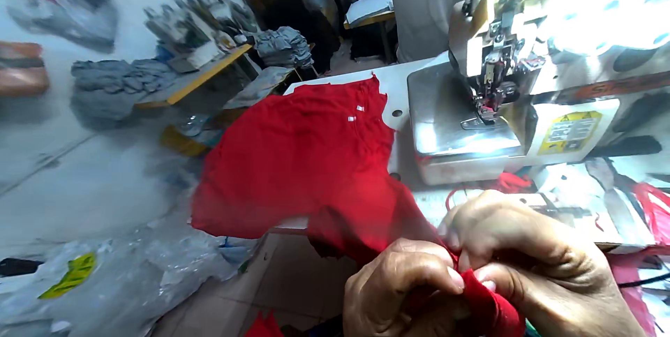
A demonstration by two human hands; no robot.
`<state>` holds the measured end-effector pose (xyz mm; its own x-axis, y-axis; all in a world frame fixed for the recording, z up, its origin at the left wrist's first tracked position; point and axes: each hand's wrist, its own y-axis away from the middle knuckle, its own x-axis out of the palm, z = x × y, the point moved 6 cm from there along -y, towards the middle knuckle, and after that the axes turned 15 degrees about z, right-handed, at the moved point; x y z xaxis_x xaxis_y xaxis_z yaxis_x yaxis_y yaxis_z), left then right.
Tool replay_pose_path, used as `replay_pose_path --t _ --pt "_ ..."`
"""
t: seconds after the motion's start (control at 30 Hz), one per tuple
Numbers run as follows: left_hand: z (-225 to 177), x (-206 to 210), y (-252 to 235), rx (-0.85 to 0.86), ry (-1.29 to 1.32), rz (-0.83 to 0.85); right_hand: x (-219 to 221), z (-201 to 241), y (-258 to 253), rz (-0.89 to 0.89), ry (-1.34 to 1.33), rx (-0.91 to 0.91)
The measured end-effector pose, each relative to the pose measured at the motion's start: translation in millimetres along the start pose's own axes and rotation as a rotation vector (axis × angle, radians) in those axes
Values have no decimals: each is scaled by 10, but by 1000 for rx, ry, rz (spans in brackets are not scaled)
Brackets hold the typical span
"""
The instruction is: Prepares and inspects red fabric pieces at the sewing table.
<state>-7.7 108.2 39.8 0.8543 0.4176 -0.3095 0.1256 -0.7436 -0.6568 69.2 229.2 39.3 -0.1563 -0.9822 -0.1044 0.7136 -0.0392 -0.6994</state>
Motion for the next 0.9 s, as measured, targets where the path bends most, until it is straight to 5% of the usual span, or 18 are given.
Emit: replay_pose_path --t 0.57,0.73,0.9 --pt "52 -56 20 -98 -150 -91 36 181 -107 98 704 -48" --pt "99 -81 19 -168 -71 -159 104 162 -97 33 963 -129" --pt "176 -50 11 -160 215 -210 18 86 -46 -24 875 -60"
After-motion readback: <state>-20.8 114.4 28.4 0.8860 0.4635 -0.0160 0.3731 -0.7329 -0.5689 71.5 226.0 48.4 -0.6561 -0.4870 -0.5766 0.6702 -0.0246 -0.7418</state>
